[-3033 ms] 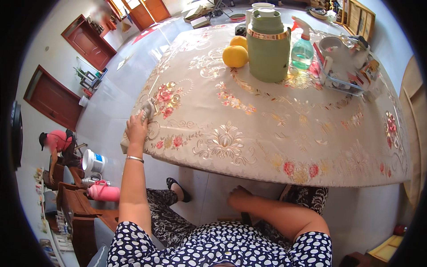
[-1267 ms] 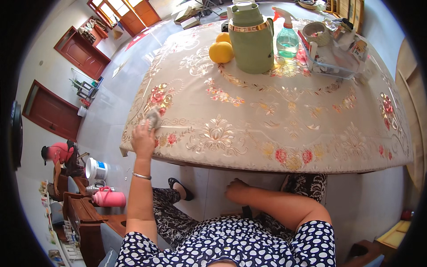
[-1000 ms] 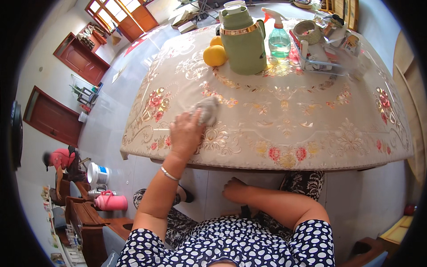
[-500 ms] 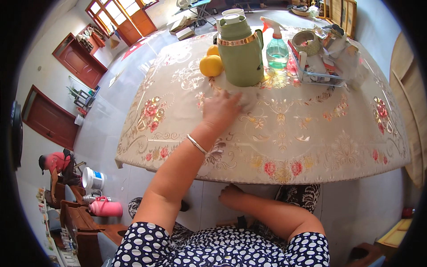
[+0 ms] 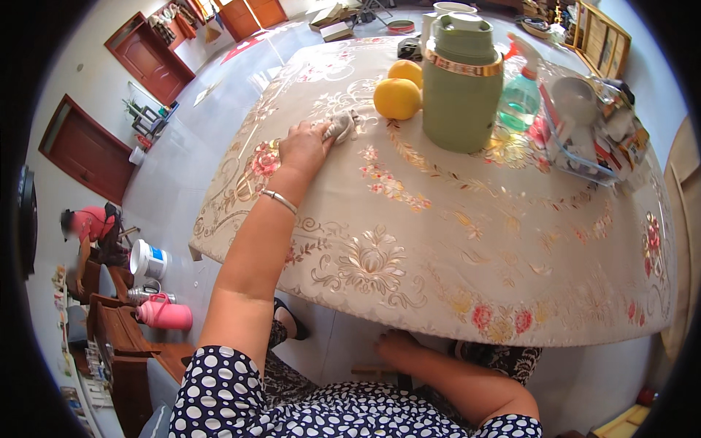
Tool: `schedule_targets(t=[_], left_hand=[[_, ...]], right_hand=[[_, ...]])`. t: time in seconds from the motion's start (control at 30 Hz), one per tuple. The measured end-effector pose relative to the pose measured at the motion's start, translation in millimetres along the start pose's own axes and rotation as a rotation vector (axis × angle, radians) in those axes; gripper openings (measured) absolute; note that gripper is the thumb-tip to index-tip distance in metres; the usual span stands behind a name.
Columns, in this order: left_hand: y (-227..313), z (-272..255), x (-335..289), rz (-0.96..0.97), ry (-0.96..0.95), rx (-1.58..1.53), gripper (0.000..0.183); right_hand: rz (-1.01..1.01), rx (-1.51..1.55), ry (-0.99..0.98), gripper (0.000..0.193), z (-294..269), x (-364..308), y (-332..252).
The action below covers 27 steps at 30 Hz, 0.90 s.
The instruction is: The person wipes a floral-patterned tablecloth with a grey cloth. They briefly fold a pink cloth and place it on the table before resuming wiping the surface with the grey cloth. The person moves around the table to clean different sections.
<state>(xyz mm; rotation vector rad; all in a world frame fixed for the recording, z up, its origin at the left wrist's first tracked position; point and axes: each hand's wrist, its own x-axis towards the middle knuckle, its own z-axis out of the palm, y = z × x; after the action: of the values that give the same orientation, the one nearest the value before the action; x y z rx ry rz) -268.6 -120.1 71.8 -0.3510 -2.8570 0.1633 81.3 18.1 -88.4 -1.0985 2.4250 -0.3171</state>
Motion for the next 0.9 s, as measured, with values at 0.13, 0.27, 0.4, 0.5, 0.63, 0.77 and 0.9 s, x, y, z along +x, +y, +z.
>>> schedule_targets(t=[0.13,0.27,0.4,0.5,0.63,0.77,0.9], left_hand=[[-36,38,41,-0.138,-0.022,-0.039,0.034],[-74,40,50,-0.210,0.015,0.020,0.036],[-129,46,57,-0.363,-0.065,0.038,0.036],[-173,53,53,-0.419,-0.034,0.068,0.037],[-219,58,39,-0.482,-0.006,0.106,0.039],[-242,62,21,-0.532,-0.003,0.098,0.041],[-249,57,-5,-0.549,-0.007,0.078,0.043]], right_hand=[[0.043,0.077,-0.066,0.015,9,6,4],[0.400,0.796,0.134,0.029,29,6,16],[0.465,0.790,0.150,0.038,-19,2,2],[0.544,0.897,0.029,0.036,-75,4,-10],[0.582,0.994,-0.064,0.032,-92,5,-13],[0.477,0.797,-0.112,0.028,-55,9,-8],[0.289,0.443,-0.227,0.025,-13,10,2]])
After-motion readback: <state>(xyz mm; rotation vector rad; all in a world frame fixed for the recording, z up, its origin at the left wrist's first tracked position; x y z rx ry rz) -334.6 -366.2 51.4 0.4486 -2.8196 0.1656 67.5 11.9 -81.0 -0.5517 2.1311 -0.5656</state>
